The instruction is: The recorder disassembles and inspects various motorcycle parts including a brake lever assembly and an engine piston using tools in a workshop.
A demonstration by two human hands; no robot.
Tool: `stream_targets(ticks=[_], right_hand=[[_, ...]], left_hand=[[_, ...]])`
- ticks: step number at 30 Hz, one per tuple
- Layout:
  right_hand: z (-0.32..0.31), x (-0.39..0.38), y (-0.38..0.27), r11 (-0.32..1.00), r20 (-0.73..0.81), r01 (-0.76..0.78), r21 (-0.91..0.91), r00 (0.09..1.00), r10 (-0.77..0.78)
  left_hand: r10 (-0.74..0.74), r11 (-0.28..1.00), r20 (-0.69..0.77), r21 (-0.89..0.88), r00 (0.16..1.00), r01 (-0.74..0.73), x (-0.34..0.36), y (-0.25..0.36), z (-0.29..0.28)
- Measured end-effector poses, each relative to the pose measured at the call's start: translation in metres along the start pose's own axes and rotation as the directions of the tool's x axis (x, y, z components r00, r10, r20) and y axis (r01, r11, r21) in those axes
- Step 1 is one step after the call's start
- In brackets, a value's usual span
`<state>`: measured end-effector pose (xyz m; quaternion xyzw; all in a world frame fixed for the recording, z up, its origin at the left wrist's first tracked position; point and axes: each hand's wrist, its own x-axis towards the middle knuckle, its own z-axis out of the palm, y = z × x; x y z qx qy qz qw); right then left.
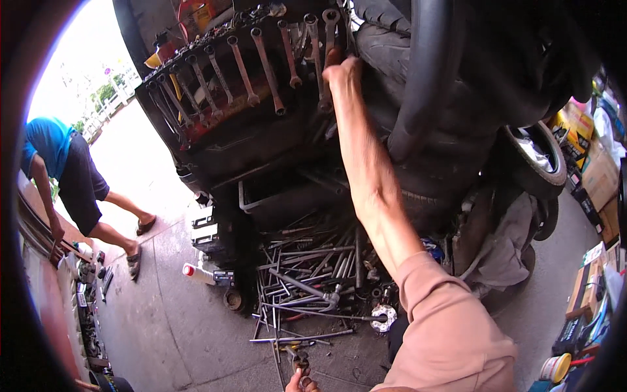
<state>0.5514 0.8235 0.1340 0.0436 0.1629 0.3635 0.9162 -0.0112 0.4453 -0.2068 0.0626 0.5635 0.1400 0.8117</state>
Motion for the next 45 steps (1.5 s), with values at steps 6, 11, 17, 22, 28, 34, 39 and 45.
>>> stream_targets(ticks=[6,11,17,22,28,34,39,45], right_hand=[[-0.008,0.004,-0.004,0.944,0.114,0.041,-0.328,0.993,-0.004],[-0.016,-0.009,0.007,0.876,0.112,0.122,-0.467,0.991,-0.078],[-0.006,-0.002,-0.007,-0.242,0.628,0.623,-0.744,0.529,-0.57],[0.001,-0.04,-0.002,-0.596,0.739,0.467,-0.653,0.566,-0.366],[-0.005,-0.045,0.016,-0.74,0.812,0.383,-0.553,0.448,-0.374],[0.01,-0.004,-0.002,-0.799,0.815,0.439,-0.41,0.57,-0.105],[0.034,0.089,-0.041,-0.867,0.848,0.374,-0.328,0.521,-0.096],[0.05,0.167,-0.07,-0.612,0.738,0.611,-0.502,0.672,0.066]], left_hand=[[0.054,0.998,-0.045,0.033,0.998,-0.052,0.001,0.0,0.008],[0.1,0.995,-0.086,0.033,0.991,-0.098,-0.005,0.002,0.012],[0.183,0.982,-0.088,0.069,0.979,-0.178,-0.011,0.0,0.02],[0.04,0.993,0.172,-0.116,0.984,-0.02,0.009,-0.01,-0.031],[0.203,0.956,-0.077,-0.202,0.976,-0.215,-0.049,-0.005,0.032],[0.293,0.909,-0.001,-0.309,0.956,-0.279,-0.075,0.019,0.074],[0.28,0.872,-0.023,-0.413,0.96,-0.264,-0.067,0.02,0.083],[0.244,0.863,0.042,-0.466,0.969,-0.197,-0.096,-0.002,0.08]])
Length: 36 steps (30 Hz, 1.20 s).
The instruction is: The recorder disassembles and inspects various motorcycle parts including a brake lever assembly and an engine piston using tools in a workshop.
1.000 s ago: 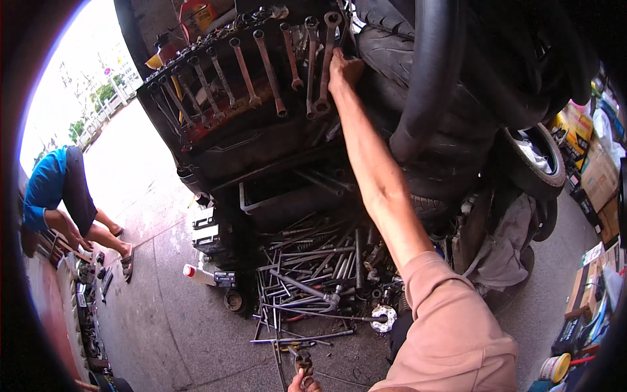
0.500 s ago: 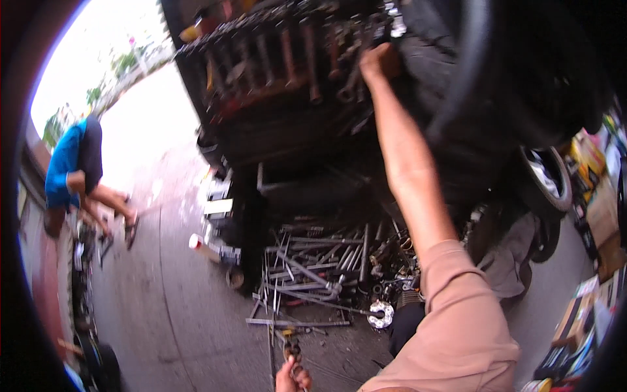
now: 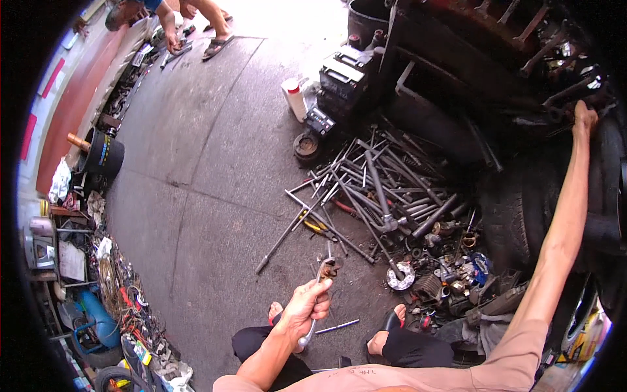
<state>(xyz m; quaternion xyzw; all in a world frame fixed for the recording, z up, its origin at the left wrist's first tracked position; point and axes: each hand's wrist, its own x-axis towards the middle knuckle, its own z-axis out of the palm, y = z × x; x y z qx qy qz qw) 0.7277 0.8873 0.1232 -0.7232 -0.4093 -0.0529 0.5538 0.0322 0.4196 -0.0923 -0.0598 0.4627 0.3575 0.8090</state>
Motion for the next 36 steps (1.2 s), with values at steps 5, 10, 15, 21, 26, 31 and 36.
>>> stream_targets(ticks=[5,10,15,21,26,31,36], right_hand=[[0.017,-0.124,0.005,0.985,0.223,-0.154,0.076,0.966,0.134],[-0.009,-0.207,-0.019,0.992,0.288,0.074,-0.103,0.957,-0.042],[-0.019,-0.342,-0.042,0.533,0.425,0.762,-0.369,0.648,-0.632],[-0.002,-0.54,-0.045,0.72,0.861,0.694,0.021,0.354,-0.365],[0.011,-0.741,-0.029,0.764,0.979,0.644,-0.018,-0.145,0.145],[0.042,-0.926,-0.055,0.944,0.916,-0.036,-0.327,-0.258,0.308],[0.098,-1.026,-0.111,0.936,0.957,0.334,0.115,0.216,-0.195]], left_hand=[[-0.11,0.994,-0.114,-0.02,0.987,0.109,-0.032,-0.001,0.005],[-0.068,0.997,-0.129,-0.051,0.989,0.062,-0.061,-0.002,-0.021],[0.023,0.995,-0.14,-0.09,0.99,-0.036,-0.086,-0.002,-0.04],[0.158,0.951,-0.034,-0.263,0.987,-0.161,-0.125,0.005,-0.067],[0.416,0.863,0.043,-0.332,0.908,-0.38,-0.141,0.019,-0.081],[0.67,0.722,0.189,-0.391,0.718,-0.571,-0.162,0.027,-0.103],[0.649,0.717,0.009,-0.34,0.761,-0.608,-0.168,0.026,-0.114]])
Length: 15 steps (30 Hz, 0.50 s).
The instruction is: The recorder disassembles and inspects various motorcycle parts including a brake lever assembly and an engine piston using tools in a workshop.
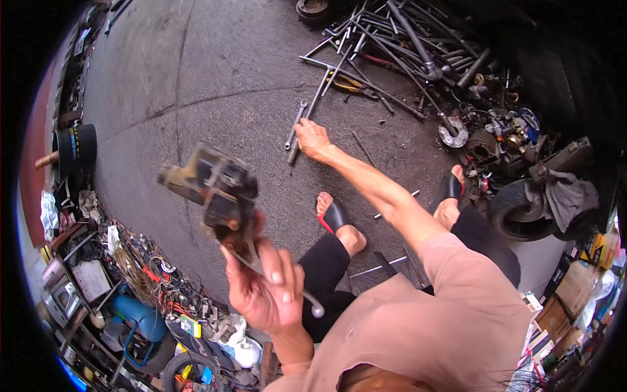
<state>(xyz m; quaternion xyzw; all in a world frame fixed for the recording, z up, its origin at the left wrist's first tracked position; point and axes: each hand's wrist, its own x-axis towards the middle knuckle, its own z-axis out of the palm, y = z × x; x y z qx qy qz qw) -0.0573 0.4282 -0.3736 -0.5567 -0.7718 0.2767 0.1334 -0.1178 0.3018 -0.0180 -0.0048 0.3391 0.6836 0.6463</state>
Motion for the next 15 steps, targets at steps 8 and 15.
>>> stream_targets(ticks=[8,15], right_hand=[[0.035,0.033,-0.011,0.718,0.261,0.452,-0.53,0.892,-0.368],[0.032,0.029,-0.007,0.551,0.666,0.61,-0.569,0.735,-0.126]], left_hand=[[-0.316,0.949,-0.242,-0.087,0.918,0.303,0.005,0.015,-0.018],[-0.265,0.93,-0.29,0.173,0.919,0.323,0.005,0.023,-0.019]])
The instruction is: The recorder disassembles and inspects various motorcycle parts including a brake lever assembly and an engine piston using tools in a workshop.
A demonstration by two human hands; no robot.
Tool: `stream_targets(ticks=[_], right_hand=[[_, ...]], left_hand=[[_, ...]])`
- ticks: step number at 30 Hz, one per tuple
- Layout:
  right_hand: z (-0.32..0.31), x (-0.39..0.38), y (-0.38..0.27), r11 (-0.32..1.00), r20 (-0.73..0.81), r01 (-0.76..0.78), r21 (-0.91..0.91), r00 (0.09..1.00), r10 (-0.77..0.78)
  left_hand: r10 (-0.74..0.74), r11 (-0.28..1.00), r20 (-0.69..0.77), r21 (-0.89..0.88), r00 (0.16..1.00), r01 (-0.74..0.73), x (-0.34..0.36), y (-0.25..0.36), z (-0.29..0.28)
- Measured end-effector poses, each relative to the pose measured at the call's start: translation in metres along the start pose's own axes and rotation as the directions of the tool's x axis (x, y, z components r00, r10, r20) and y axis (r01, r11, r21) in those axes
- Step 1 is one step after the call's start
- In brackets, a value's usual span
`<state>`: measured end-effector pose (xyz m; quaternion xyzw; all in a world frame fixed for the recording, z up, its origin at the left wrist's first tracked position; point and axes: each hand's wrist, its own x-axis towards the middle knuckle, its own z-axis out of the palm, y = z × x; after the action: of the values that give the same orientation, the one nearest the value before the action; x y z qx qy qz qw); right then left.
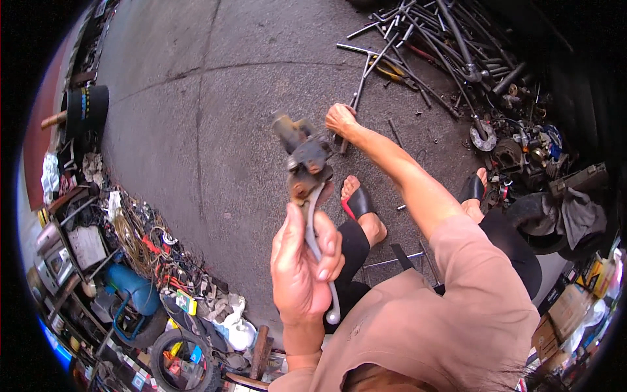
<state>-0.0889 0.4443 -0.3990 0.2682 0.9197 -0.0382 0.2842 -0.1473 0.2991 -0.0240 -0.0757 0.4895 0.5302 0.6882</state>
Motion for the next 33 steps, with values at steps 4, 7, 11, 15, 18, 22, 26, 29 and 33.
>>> stream_targets(ticks=[4,7,11,15,18,22,26,29,33], right_hand=[[0.043,-0.05,-0.007,0.97,-0.785,0.118,0.213,0.612,0.098],[0.072,-0.091,0.04,0.939,-0.615,0.206,0.275,0.788,0.008],[-0.007,-0.162,-0.04,0.673,-0.552,0.12,0.73,0.684,0.477],[-0.063,-0.254,-0.044,-0.04,-0.12,0.263,0.964,0.566,0.816],[-0.124,-0.337,-0.043,-0.344,0.077,0.435,0.832,0.524,0.848],[-0.177,-0.42,-0.046,-0.296,-0.049,0.56,0.774,0.519,0.854],[-0.194,-0.439,-0.057,-0.289,-0.116,0.542,0.789,0.593,0.797],[-0.196,-0.438,-0.053,-0.329,-0.092,0.516,0.791,0.632,0.77],[-0.189,-0.452,-0.044,-0.328,-0.09,0.444,0.834,0.695,0.713]], left_hand=[[0.153,0.974,0.02,0.165,0.988,-0.154,-0.003,-0.005,-0.009],[0.202,0.936,0.178,0.255,0.963,-0.244,-0.004,-0.019,0.019],[0.438,0.768,0.155,0.448,0.886,-0.458,-0.017,-0.028,-0.005],[0.655,0.374,0.293,0.675,0.696,-0.636,-0.016,-0.054,0.007],[0.716,0.185,0.364,0.724,0.596,-0.664,-0.021,-0.068,0.017],[0.699,-0.028,0.48,0.759,0.53,-0.65,-0.029,-0.085,0.03],[0.621,-0.042,0.56,0.722,0.548,-0.69,-0.036,-0.099,0.038],[0.589,-0.227,0.671,0.673,0.451,-0.704,-0.038,-0.109,0.044],[0.548,-0.286,0.722,0.637,0.423,-0.716,-0.042,-0.113,0.043]])
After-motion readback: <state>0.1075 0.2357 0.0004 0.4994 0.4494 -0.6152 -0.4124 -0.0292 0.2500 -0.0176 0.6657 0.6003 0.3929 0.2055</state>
